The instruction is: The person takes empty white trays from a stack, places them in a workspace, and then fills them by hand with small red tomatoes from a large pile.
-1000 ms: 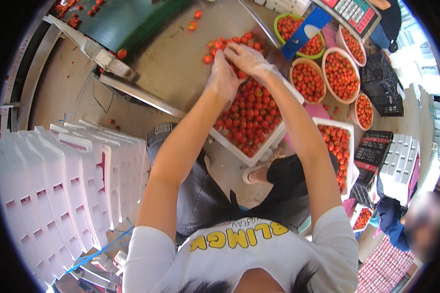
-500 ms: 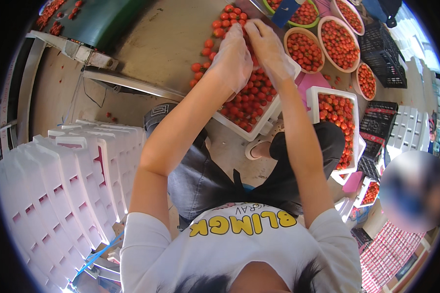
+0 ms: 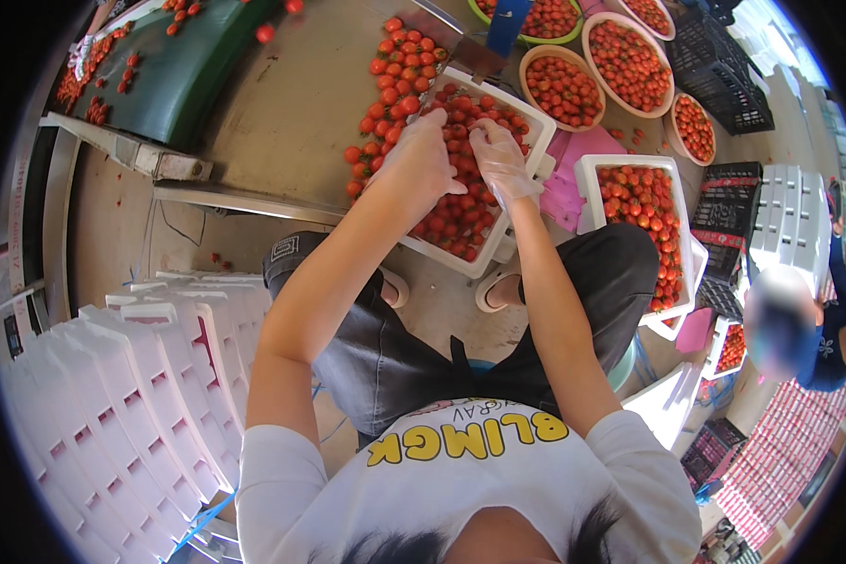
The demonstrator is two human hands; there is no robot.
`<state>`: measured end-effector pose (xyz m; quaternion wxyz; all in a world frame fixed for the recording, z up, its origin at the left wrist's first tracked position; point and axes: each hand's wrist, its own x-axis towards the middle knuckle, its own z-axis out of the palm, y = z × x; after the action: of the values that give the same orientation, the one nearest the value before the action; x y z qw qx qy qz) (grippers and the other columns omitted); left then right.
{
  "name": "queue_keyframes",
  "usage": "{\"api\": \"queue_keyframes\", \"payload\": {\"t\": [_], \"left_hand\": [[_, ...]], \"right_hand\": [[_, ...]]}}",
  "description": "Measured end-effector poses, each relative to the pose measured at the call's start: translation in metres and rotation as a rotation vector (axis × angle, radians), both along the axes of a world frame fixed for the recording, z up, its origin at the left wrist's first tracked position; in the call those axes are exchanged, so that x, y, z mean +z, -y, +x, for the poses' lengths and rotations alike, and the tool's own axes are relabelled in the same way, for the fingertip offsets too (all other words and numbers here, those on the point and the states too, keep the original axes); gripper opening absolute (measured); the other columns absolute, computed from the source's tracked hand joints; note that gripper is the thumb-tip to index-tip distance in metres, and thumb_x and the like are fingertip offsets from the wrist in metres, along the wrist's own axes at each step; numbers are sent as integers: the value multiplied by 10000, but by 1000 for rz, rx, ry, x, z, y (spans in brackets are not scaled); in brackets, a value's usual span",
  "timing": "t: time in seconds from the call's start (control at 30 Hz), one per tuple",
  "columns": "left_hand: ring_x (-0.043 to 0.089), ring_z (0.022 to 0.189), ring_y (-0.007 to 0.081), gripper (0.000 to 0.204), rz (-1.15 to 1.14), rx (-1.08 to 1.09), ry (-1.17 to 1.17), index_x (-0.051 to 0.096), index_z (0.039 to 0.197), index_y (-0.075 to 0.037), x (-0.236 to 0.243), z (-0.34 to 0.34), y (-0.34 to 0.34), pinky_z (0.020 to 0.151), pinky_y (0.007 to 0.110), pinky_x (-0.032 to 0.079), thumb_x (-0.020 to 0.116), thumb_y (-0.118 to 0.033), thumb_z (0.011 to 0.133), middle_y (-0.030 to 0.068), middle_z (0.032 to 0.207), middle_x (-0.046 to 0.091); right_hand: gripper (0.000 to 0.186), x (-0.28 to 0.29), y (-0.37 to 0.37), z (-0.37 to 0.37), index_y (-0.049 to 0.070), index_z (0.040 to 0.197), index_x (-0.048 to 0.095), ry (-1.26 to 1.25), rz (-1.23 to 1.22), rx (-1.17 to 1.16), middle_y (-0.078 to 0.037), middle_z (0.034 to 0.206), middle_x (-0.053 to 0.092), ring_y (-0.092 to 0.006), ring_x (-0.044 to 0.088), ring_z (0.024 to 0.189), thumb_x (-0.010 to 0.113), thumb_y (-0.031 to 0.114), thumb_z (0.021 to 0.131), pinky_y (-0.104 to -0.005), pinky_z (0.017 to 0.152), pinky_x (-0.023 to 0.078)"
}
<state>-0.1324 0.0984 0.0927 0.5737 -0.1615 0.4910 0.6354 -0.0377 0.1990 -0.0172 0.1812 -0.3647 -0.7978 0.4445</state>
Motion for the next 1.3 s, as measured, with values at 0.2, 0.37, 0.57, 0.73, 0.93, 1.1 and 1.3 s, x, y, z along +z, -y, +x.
{"api": "queue_keyframes", "payload": {"t": [0.2,0.37,0.57,0.73,0.93,1.1,1.3], "left_hand": [[335,1247,362,474,297,173,-164,363,1321,-49,22,-49,19,1035,519,275,380,-350,955,198,1355,332],[421,1174,312,429,262,422,-296,394,1260,13,27,-86,35,1004,435,359,339,-303,975,186,1253,421],[439,1158,283,418,269,464,-286,402,1251,3,20,-102,53,1007,414,361,323,-305,981,167,1287,418],[466,1120,260,428,267,471,-290,408,1247,-5,21,-104,56,1002,398,365,328,-328,978,149,1274,436],[501,1047,228,432,275,454,-303,426,1241,-27,21,-105,53,969,369,385,351,-353,968,127,1233,474],[497,1043,221,441,303,460,-308,441,1234,-36,9,-115,48,953,358,392,372,-375,960,116,1231,477],[481,1065,223,446,250,447,-336,457,1230,-43,2,-117,52,965,370,377,408,-381,942,138,1222,479]], "right_hand": [[204,-20,-15,-5,89,931,606,135,242,-128,-153,936,614,-336,572,917,491,231,840,-409,796,450],[307,-54,-4,-24,114,1090,608,27,751,-21,-113,1129,589,-353,482,1127,537,266,833,-447,918,409],[379,-53,47,-17,31,1178,537,120,677,44,-174,1252,493,-373,392,1218,552,154,820,-427,1041,314],[499,-52,81,-13,113,1329,422,285,643,12,-148,1421,320,-341,268,1322,514,270,864,-526,1075,185],[530,-54,23,-50,216,1385,356,415,747,194,-116,1484,211,-295,124,1385,442,390,892,-624,1051,71],[572,-53,10,-60,201,1408,309,515,789,284,-127,1493,172,-289,101,1391,382,465,906,-621,1052,65],[523,-10,43,-44,137,1346,388,151,585,-63,-184,1413,303,-337,241,1329,486,353,880,-577,1053,154]]}}
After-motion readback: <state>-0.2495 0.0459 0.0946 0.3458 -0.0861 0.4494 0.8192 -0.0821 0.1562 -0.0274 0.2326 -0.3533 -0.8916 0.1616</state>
